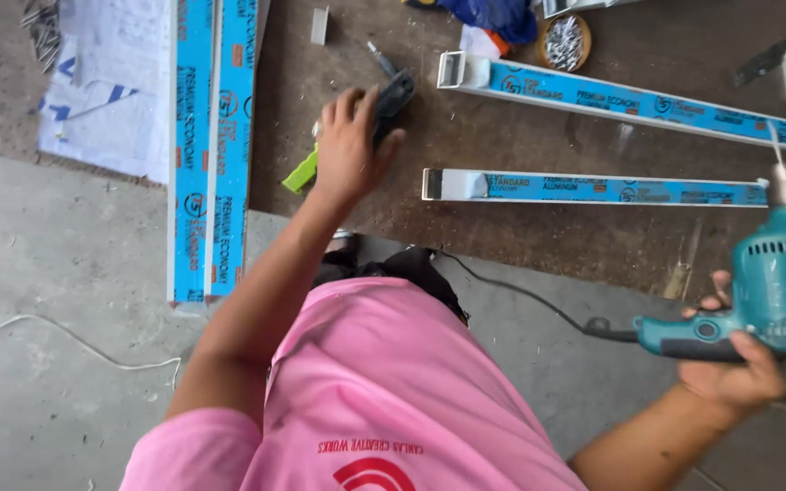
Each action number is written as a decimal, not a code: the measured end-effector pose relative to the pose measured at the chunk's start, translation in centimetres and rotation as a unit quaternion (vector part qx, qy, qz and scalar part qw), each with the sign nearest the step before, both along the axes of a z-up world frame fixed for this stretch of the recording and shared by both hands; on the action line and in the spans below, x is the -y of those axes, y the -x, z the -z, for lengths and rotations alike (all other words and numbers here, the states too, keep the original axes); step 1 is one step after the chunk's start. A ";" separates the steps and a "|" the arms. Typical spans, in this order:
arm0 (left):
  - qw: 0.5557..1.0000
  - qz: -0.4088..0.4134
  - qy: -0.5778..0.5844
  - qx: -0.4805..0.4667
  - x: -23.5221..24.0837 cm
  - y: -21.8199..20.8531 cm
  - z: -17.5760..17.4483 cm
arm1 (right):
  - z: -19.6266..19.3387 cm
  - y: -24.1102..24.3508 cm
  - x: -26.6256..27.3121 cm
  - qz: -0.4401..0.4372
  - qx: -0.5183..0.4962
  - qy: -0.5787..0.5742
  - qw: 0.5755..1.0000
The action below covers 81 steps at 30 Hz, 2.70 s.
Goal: Assembling aluminum frames by drilling holes and using a hand riveter to join the profiles
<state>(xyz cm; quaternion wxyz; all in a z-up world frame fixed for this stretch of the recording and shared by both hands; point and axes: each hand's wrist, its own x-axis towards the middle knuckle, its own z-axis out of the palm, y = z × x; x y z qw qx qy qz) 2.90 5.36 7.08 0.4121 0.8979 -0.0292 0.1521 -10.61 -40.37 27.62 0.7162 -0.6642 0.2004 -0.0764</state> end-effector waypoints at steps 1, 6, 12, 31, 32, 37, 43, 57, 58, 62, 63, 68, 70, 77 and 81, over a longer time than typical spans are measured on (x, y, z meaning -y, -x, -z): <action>0.988 -0.002 -0.106 -0.116 0.3 -0.7 0.4 | 3.1 0.5 1.6 0.107 0.016 0.020 0.994; 0.956 -0.031 -0.237 -0.172 0.9 -4.4 3.0 | 16.9 -2.5 5.7 0.181 -0.013 0.346 0.921; 0.984 -0.016 -0.120 -0.129 1.8 -1.6 -1.8 | 22.8 -5.5 5.3 0.169 -0.321 0.512 0.779; 0.935 0.263 -0.199 -0.131 5.0 1.6 1.3 | 21.0 6.0 -10.6 -0.109 -0.105 -0.044 0.987; 0.929 0.282 -0.214 -0.107 4.8 1.6 2.4 | 22.0 7.3 -11.0 -0.073 -0.138 -0.037 0.987; 0.937 0.291 -0.194 0.027 5.1 0.1 6.5 | 20.7 9.7 -15.7 -0.036 -0.076 -0.052 0.995; 0.914 0.340 0.069 -0.213 5.4 -2.6 -4.1 | 16.3 8.5 -20.8 -0.078 0.032 0.068 0.994; 0.653 0.230 0.382 -0.612 8.5 -4.2 -17.0 | 14.4 4.3 -25.2 -0.046 0.161 0.150 0.974; 0.659 0.226 0.378 -0.610 8.6 -4.1 -17.3 | 14.1 4.2 -25.3 -0.045 0.150 0.147 0.977; 0.666 0.229 0.377 -0.602 8.7 -4.1 -16.7 | 13.7 4.2 -25.2 -0.051 0.131 0.131 0.981; 0.666 0.229 0.377 -0.602 8.7 -4.1 -16.6 | 14.0 4.2 -25.1 -0.051 0.132 0.130 0.981; 0.673 0.229 0.379 -0.593 8.8 -3.4 -16.3 | 14.6 4.2 -24.8 -0.057 0.121 0.123 0.983; 0.677 0.230 0.383 -0.584 8.8 -3.2 -16.4 | 13.3 4.0 -24.5 -0.053 0.091 0.152 0.983; 0.688 0.218 0.394 -0.570 8.7 -3.3 -14.2 | 10.6 3.3 -24.4 -0.009 -0.057 0.189 0.980; 0.702 0.227 0.355 -0.575 8.4 -3.5 -14.3 | 1.3 3.9 -20.8 -0.226 -0.238 0.213 0.920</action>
